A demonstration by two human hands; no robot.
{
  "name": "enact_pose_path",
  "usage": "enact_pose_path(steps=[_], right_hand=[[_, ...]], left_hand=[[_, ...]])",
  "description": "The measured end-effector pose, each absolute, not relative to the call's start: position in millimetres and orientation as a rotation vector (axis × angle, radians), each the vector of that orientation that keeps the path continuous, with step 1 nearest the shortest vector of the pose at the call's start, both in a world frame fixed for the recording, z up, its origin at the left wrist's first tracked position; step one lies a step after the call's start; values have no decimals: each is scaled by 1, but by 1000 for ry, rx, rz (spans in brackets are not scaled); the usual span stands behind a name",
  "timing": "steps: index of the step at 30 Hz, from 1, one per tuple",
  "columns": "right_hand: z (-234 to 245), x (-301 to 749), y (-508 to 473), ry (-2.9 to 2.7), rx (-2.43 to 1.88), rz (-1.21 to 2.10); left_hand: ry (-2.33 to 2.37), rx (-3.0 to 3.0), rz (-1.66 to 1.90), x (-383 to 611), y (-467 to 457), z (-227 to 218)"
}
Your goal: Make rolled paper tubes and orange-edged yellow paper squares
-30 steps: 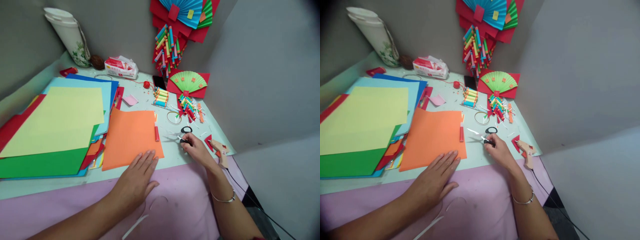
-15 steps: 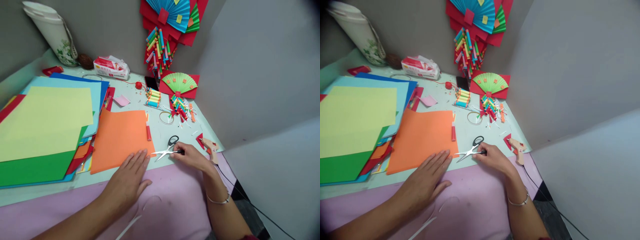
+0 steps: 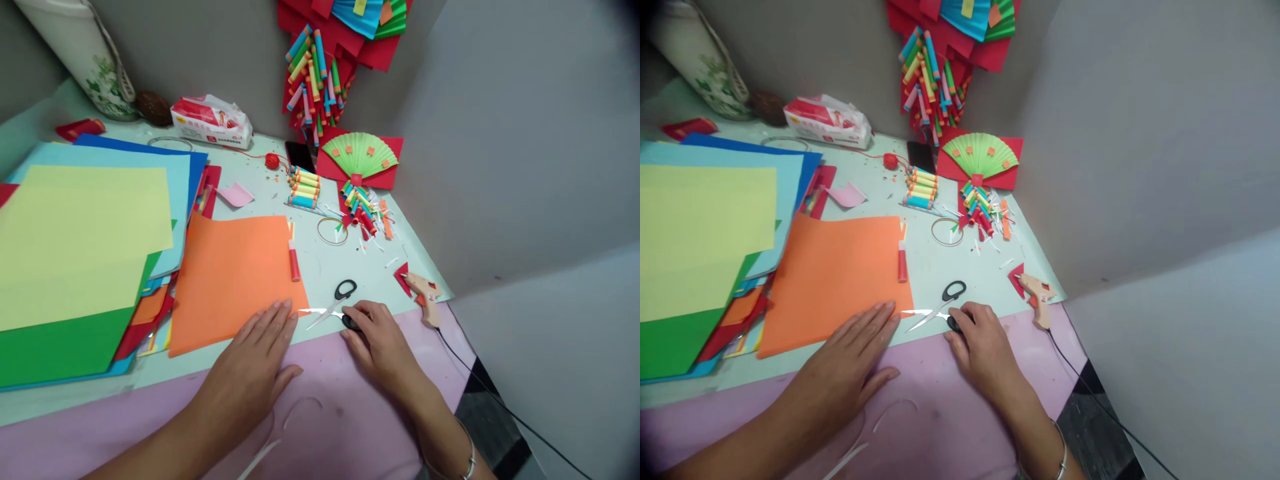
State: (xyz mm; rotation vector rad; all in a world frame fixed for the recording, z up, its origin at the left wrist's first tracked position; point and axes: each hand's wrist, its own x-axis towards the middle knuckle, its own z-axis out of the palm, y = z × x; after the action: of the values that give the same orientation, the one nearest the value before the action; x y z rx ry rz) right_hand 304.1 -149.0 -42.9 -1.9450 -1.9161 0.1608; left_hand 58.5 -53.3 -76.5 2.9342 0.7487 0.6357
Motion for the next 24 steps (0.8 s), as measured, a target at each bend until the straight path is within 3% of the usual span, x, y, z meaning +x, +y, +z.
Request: enact_pose_path(steps=[10, 24], right_hand=[[-50, 301, -158, -2003, -1911, 56], [-53, 301, -168, -1946, -1753, 403]], left_hand=[[731, 2915, 653, 59, -56, -77], [731, 2981, 577, 59, -56, -76]])
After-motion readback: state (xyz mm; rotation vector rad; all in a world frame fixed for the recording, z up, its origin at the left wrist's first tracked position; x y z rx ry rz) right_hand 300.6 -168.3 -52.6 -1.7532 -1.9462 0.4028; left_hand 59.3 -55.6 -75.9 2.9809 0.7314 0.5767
